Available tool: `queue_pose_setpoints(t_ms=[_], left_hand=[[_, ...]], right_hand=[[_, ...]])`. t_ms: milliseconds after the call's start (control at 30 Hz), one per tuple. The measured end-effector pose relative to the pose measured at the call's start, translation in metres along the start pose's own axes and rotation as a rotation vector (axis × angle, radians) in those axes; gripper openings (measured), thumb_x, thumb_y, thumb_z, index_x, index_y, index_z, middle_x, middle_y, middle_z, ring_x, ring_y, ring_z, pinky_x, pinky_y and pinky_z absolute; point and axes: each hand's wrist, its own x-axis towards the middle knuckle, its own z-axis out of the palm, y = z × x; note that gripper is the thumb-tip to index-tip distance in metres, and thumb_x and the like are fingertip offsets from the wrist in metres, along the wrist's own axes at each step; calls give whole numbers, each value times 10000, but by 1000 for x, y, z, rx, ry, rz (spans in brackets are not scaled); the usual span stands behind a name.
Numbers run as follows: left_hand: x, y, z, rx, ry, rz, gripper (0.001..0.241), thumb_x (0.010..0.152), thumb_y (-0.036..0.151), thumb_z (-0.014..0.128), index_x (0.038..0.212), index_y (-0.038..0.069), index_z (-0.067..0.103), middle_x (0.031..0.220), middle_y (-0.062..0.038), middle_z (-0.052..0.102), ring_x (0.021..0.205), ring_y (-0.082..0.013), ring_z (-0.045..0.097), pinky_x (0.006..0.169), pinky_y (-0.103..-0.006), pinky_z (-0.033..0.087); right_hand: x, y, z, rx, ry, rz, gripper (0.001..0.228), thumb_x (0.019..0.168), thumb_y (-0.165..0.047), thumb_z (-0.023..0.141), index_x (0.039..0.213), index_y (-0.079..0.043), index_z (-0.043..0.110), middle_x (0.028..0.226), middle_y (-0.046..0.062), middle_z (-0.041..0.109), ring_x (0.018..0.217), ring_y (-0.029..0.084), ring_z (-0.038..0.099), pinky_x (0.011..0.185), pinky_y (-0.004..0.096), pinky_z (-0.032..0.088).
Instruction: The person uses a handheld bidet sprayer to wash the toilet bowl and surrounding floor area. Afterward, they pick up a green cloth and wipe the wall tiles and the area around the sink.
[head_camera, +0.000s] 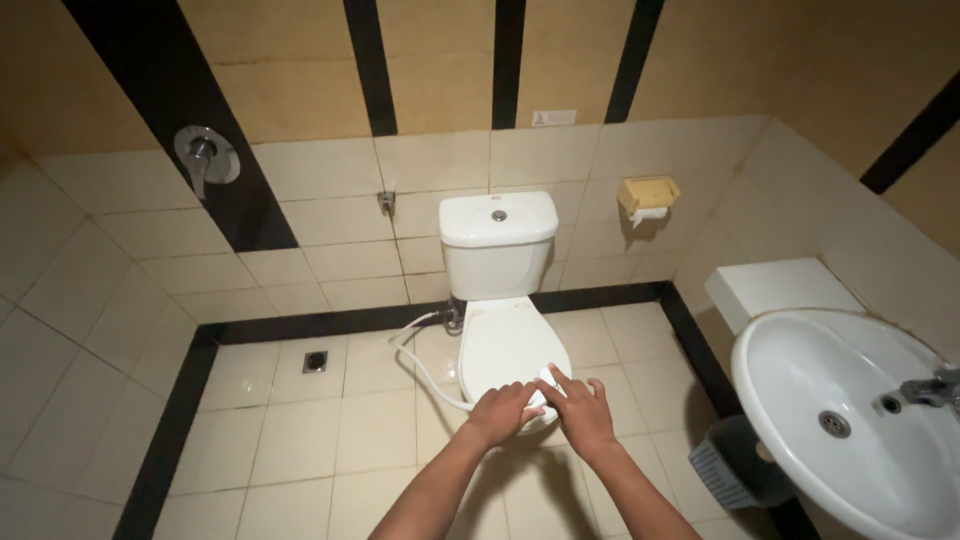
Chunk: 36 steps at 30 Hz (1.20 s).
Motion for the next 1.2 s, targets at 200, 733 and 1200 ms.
queue_pose_setpoints(t_ms=[200,733,1200], left_hand=[[7,1,1,-12,-24,-15,521,1014,495,547,1402,149,519,1171,-148,660,1073,-361,627,900,-497,472],[11,-17,6,-42,40,-9,513,992,471,576,1416,185,528,1133,-136,669,1065,-355,628,879,-505,463],[39,-23,-22,-70,-128,-13,505,999,494,536,1404,193,509,1188,-150,688,1109,-377,642,903,-530,484]], right_hand=[[1,5,1,12,-11,25,463,917,-168,648,1349,-331,612,1490,9,547,1107,185,643,1052,485,344],[13,6,9,-24,-52,-12,462,923,-183,649,1362,-322,609,1487,30,551,1090,197,650,1049,500,362],[28,13,18,-46,80,11,478,892,-198,681,1335,-363,619,1453,-2,582,1081,195,665,1036,514,376]])
